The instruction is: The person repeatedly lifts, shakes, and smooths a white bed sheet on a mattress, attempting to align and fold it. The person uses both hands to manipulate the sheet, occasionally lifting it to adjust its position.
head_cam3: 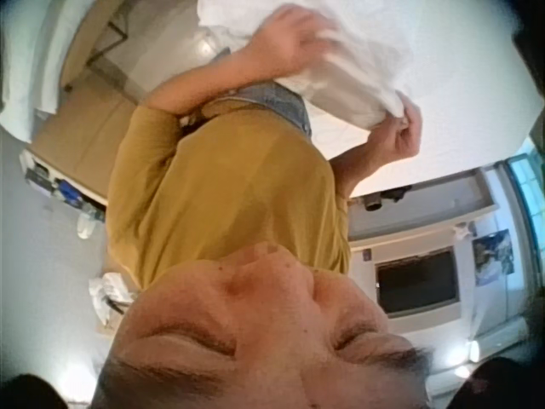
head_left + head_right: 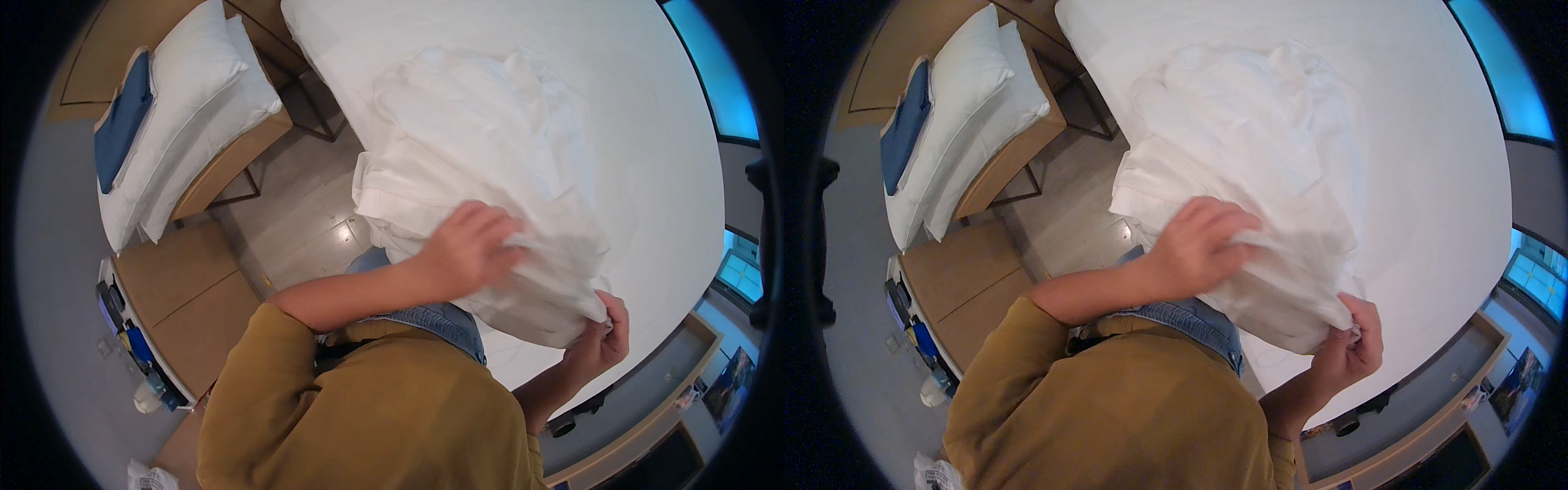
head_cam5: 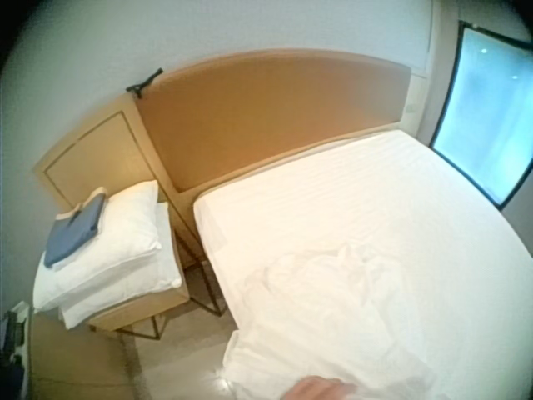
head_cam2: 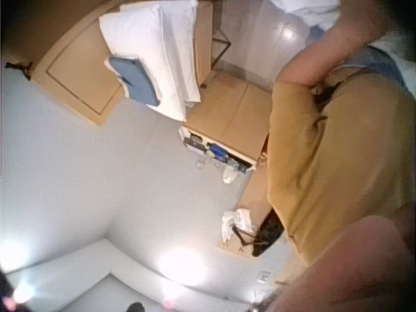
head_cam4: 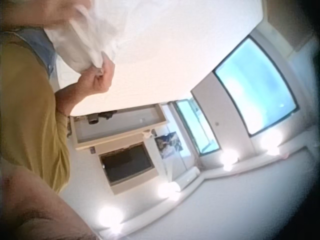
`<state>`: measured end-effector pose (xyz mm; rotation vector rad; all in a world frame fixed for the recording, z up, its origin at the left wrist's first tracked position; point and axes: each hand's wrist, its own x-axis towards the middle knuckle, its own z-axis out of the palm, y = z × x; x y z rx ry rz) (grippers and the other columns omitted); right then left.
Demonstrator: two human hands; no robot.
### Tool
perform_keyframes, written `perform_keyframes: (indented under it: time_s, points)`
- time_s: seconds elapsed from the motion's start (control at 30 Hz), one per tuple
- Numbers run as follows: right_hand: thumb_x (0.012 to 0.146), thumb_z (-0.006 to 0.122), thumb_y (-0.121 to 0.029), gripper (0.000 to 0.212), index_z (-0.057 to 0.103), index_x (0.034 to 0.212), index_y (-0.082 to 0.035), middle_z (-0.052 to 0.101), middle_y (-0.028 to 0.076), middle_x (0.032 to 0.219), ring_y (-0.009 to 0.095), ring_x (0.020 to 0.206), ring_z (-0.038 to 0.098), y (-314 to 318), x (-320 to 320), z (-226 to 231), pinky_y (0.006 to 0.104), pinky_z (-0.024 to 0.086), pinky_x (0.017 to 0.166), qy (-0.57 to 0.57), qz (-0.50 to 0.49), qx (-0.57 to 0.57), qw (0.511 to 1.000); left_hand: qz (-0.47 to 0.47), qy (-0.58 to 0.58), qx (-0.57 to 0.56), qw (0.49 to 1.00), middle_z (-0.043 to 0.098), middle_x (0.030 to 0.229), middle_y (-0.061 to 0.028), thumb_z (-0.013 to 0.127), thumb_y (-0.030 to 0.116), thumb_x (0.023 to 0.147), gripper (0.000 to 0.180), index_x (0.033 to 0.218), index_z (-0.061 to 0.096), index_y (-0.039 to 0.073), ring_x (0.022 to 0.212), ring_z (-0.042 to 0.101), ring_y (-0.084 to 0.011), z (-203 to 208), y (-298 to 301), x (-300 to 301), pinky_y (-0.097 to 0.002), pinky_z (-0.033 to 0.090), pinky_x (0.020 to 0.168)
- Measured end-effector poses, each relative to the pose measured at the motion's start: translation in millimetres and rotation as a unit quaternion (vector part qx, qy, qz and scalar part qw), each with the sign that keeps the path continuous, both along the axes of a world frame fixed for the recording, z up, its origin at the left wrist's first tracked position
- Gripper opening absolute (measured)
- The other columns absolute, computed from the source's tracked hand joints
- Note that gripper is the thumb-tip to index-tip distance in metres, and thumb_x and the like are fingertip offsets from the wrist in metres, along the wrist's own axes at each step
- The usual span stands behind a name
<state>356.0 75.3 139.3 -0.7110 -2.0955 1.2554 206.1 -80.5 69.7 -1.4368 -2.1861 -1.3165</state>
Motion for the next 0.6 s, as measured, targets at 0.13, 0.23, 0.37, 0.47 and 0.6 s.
perform_keyframes:
  time_s: [0.13,0.23,0.37,0.47,0.6]
  points:
    - [0.087,0.056,-0.007,0.013,0.062,0.09,0.005,0.063,0.007,0.084,0.012,0.076,0.056,4.2,-4.9,-3.2,0.0229,0.043,0.073,0.021,-0.096,-0.057,0.994,0.113,-0.027,-0.1,0.988,0.057,0.108,-0.0122,0.065,0.004,0.054,0.026,0.08,0.062,0.006,0.101,0.053,-0.0313,-27.5,-50.1,-16.6,-0.0445,0.042,0.085]
    - [0.087,0.055,-0.005,0.014,0.062,0.091,0.005,0.063,0.008,0.084,0.013,0.077,0.056,6.7,-11.2,-4.9,0.0235,0.044,0.073,0.052,-0.088,-0.103,0.99,0.222,-0.042,-0.189,0.956,0.056,0.109,-0.0104,0.064,0.002,0.057,0.029,0.085,0.062,0.007,0.103,0.052,-0.0316,-47.3,-85.9,-30.4,-0.0434,0.04,0.087]
    - [0.086,0.056,-0.005,0.014,0.062,0.092,0.006,0.063,0.009,0.086,0.013,0.078,0.057,8.4,-15.8,-4.9,0.0236,0.045,0.072,0.04,-0.088,-0.098,0.991,0.274,-0.071,-0.214,0.935,0.057,0.107,-0.0079,0.064,0.0,0.059,0.031,0.089,0.062,0.009,0.101,0.052,-0.0305,-71.7,-122.0,-48.5,-0.0417,0.04,0.085]
    - [0.086,0.056,-0.005,0.014,0.061,0.093,0.006,0.063,0.009,0.087,0.014,0.078,0.058,10.6,-15.6,-4.8,0.0236,0.046,0.072,0.028,-0.097,-0.109,0.989,0.301,-0.108,-0.18,0.93,0.058,0.106,-0.0078,0.067,0.002,0.062,0.034,0.094,0.064,0.011,0.1,0.053,-0.0304,-76.1,-135.6,-58.5,-0.04,0.042,0.083]
    - [0.085,0.056,-0.005,0.014,0.062,0.093,0.006,0.064,0.01,0.087,0.015,0.078,0.059,14.9,-12.5,-7.3,0.0248,0.047,0.073,0.023,-0.119,-0.114,0.986,0.269,-0.049,-0.065,0.96,0.062,0.101,-0.009,0.068,0.001,0.063,0.035,0.096,0.066,0.011,0.094,0.058,-0.0298,-57.1,-142.4,-60.4,-0.0382,0.047,0.081]
